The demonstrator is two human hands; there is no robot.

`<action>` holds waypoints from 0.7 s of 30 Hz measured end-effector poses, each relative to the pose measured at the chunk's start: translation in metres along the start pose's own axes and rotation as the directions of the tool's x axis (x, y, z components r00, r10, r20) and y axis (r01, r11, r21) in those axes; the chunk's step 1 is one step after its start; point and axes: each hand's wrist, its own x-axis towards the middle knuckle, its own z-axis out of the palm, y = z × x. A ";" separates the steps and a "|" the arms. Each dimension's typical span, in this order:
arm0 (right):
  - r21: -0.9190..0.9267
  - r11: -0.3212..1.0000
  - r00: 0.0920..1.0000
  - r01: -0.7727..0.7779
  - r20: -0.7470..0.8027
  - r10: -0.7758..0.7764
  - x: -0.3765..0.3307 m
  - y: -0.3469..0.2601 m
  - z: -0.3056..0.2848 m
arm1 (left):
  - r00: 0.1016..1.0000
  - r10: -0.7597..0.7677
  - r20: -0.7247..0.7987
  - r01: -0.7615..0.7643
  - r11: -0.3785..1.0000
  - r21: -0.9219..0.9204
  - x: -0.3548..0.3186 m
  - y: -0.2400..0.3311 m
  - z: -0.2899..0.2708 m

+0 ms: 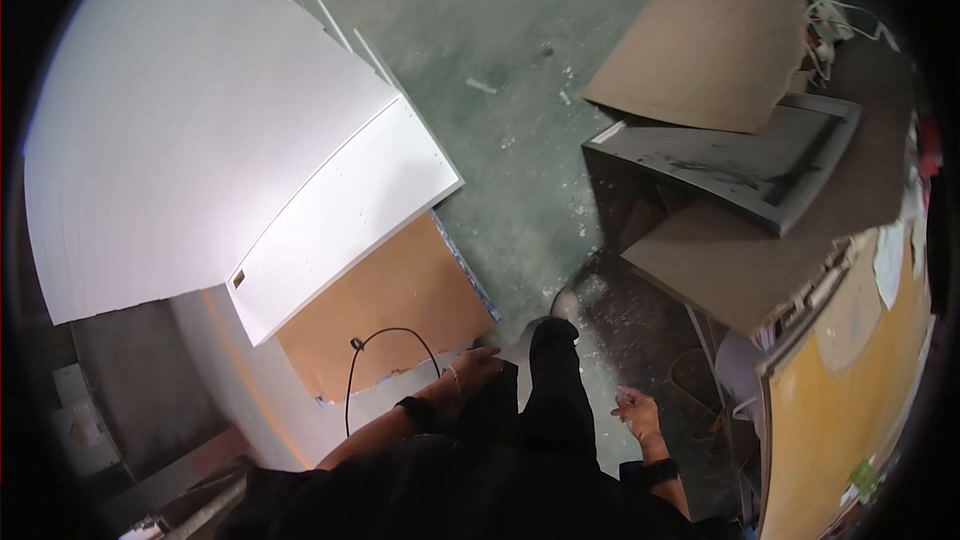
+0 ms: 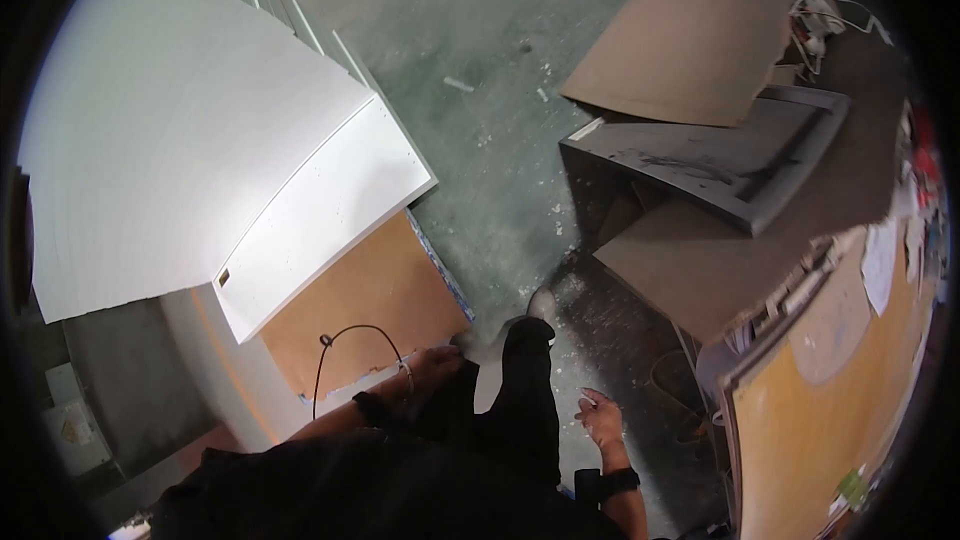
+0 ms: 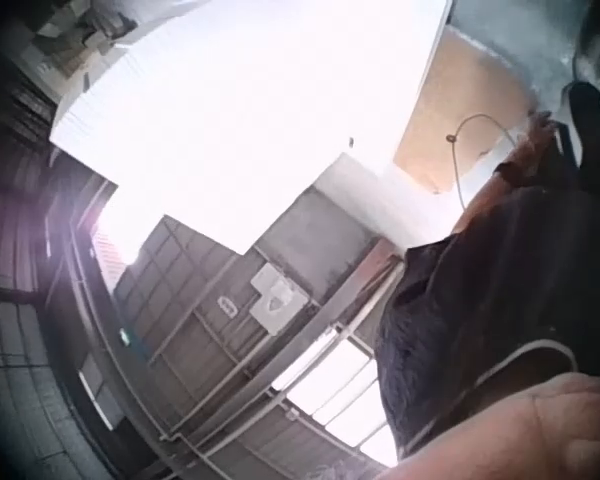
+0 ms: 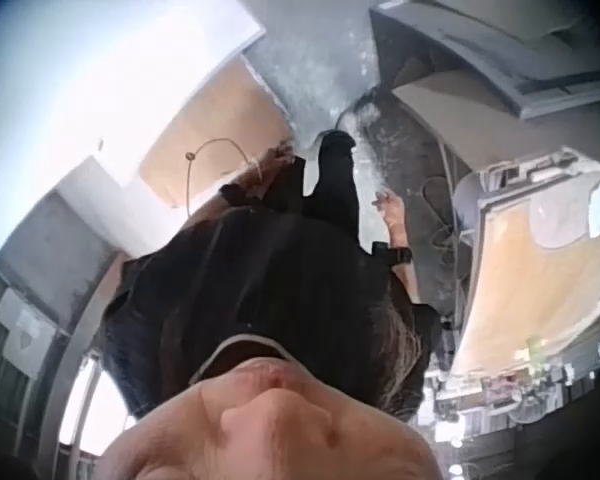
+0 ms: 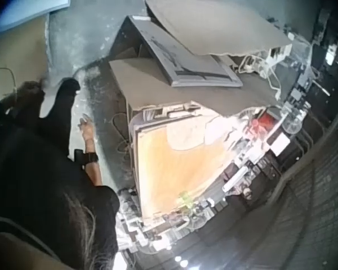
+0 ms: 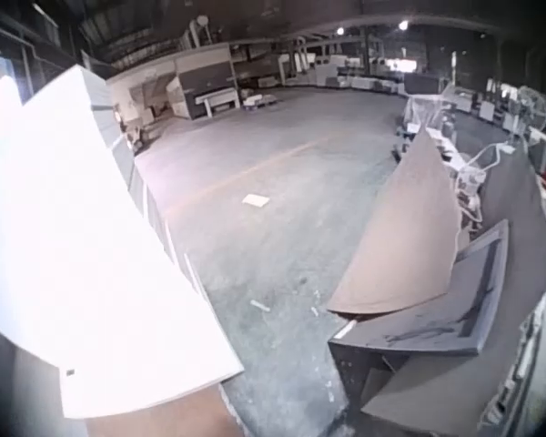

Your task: Finishing a white wooden panel by scraping the edges and cleaning the surface with a cloth.

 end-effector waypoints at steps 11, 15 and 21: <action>0.436 0.899 0.867 0.033 -0.461 0.192 -0.180 0.214 0.135 | 0.855 0.160 0.494 -0.231 0.969 0.085 -0.031 0.038 0.013; 0.349 0.936 0.736 0.035 -0.643 0.212 -0.238 0.235 0.175 | 0.742 0.099 0.663 -0.280 0.944 0.173 -0.066 0.038 0.041; 0.320 0.928 0.306 0.193 -0.918 0.253 -0.367 0.236 0.188 | 0.546 0.026 0.838 -0.611 0.696 0.376 -0.115 0.045 0.083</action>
